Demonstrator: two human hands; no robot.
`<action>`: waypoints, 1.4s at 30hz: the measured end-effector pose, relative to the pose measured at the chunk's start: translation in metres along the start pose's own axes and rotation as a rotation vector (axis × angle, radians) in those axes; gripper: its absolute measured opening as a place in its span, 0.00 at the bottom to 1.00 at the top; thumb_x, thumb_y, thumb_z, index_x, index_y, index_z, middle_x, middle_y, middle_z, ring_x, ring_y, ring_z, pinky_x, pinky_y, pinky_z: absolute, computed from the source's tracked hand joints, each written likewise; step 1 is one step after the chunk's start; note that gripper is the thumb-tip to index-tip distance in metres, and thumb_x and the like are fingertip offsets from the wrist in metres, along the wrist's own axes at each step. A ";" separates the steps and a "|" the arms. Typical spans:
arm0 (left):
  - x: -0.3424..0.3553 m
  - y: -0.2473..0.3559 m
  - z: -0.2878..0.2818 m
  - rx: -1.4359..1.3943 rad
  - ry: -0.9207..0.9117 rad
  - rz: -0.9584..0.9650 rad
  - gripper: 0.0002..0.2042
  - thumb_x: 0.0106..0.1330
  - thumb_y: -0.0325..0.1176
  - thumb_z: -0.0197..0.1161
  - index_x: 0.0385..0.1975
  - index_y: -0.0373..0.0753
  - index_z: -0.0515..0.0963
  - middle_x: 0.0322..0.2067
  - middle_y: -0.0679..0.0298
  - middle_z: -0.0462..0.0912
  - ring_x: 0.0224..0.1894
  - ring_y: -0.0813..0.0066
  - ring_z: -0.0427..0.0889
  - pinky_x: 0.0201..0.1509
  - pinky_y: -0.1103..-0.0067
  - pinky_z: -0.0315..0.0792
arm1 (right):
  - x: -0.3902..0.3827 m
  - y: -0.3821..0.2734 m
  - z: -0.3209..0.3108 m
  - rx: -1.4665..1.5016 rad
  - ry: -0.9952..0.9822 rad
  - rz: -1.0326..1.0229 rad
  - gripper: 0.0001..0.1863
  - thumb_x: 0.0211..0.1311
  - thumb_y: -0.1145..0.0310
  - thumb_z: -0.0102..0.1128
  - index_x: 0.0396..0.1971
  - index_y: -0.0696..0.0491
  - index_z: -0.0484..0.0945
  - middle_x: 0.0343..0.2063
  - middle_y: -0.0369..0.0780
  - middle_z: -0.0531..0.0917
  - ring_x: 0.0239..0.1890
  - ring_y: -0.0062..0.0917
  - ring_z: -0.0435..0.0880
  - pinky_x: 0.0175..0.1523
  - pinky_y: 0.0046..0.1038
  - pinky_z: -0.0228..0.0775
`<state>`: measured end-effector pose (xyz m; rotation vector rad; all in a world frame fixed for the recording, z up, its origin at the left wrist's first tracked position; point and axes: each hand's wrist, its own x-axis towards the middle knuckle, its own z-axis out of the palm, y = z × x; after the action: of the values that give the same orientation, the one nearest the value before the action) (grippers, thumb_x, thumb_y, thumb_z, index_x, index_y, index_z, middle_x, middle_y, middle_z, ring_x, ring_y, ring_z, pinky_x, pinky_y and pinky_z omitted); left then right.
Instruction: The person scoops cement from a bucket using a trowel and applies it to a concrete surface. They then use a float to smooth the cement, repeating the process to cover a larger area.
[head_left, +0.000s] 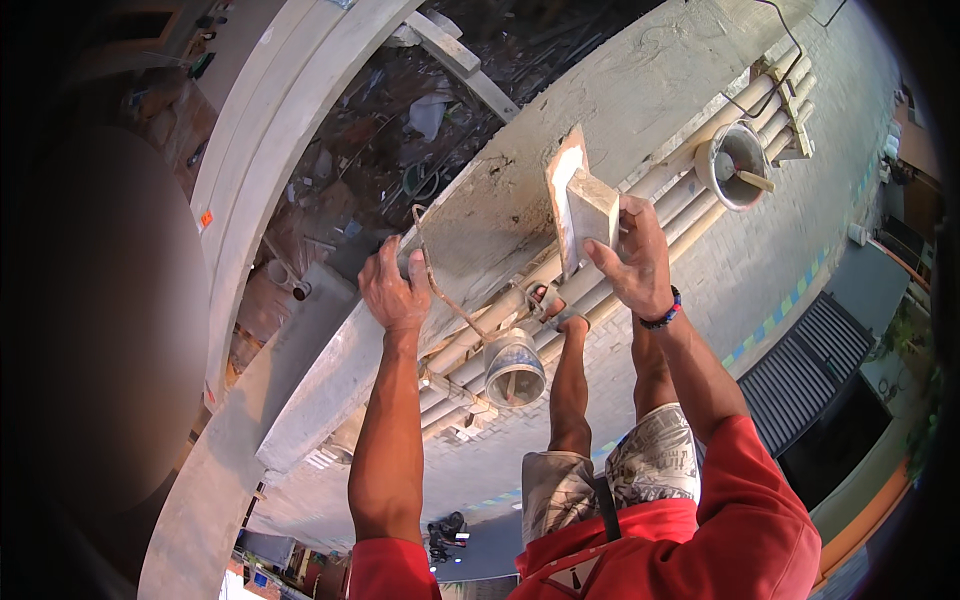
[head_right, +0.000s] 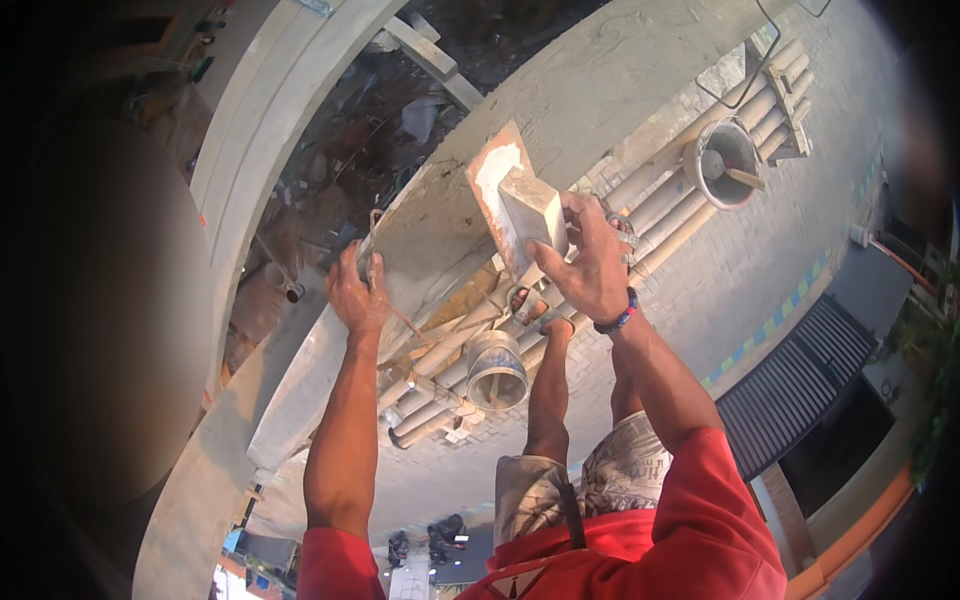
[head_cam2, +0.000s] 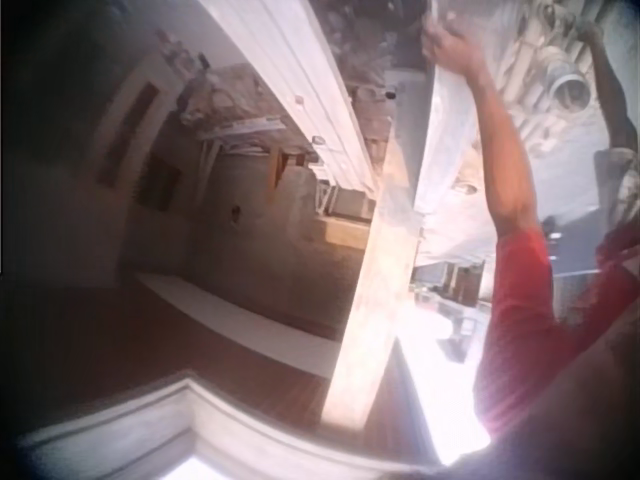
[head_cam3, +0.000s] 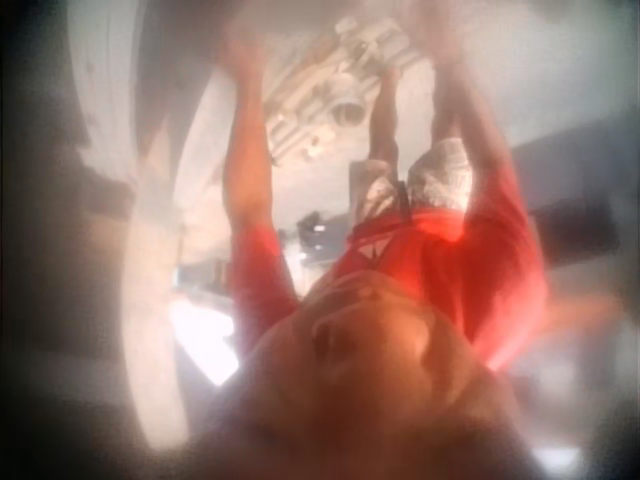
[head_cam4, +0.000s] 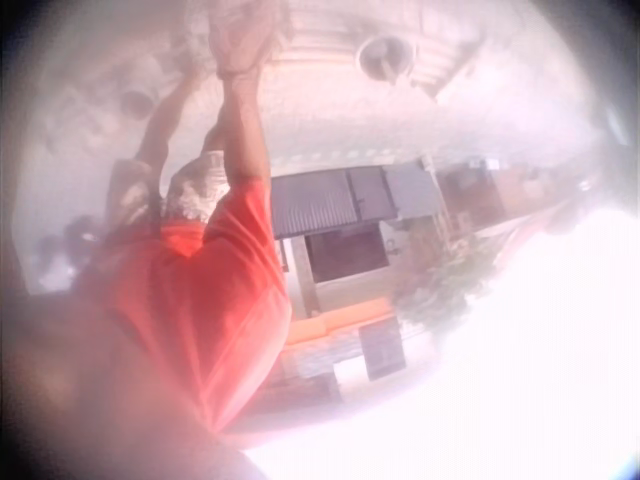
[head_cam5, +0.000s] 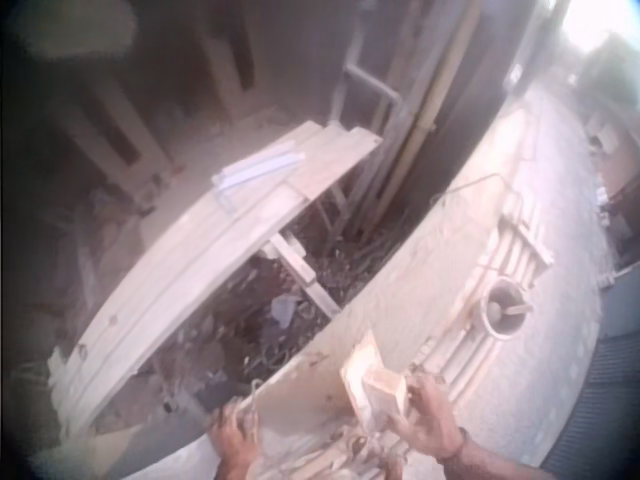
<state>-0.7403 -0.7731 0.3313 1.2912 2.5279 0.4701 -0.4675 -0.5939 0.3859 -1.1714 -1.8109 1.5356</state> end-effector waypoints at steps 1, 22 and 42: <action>0.000 0.000 0.001 0.003 0.004 0.005 0.20 0.67 0.44 0.58 0.50 0.36 0.75 0.46 0.53 0.81 0.49 0.52 0.78 0.55 0.63 0.67 | 0.003 -0.003 0.013 -0.096 0.023 -0.061 0.30 0.51 0.71 0.72 0.52 0.61 0.67 0.43 0.47 0.77 0.44 0.34 0.81 0.47 0.33 0.75; 0.000 -0.002 0.006 0.001 0.074 0.035 0.21 0.65 0.48 0.57 0.49 0.38 0.76 0.42 0.53 0.83 0.44 0.53 0.78 0.50 0.61 0.67 | -0.034 0.021 0.019 -0.696 -0.073 -0.118 0.26 0.52 0.70 0.70 0.47 0.61 0.66 0.38 0.54 0.73 0.40 0.51 0.75 0.47 0.42 0.68; -0.095 0.077 -0.012 -0.757 0.602 -0.215 0.15 0.70 0.38 0.57 0.49 0.34 0.71 0.42 0.56 0.75 0.50 0.62 0.74 0.55 0.70 0.69 | -0.180 0.072 -0.069 0.111 0.026 0.557 0.20 0.61 0.66 0.64 0.47 0.61 0.69 0.38 0.41 0.77 0.41 0.22 0.74 0.47 0.26 0.69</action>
<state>-0.6335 -0.8104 0.3809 0.6329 2.4202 1.7550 -0.2983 -0.7084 0.3631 -1.7247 -1.4230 1.8727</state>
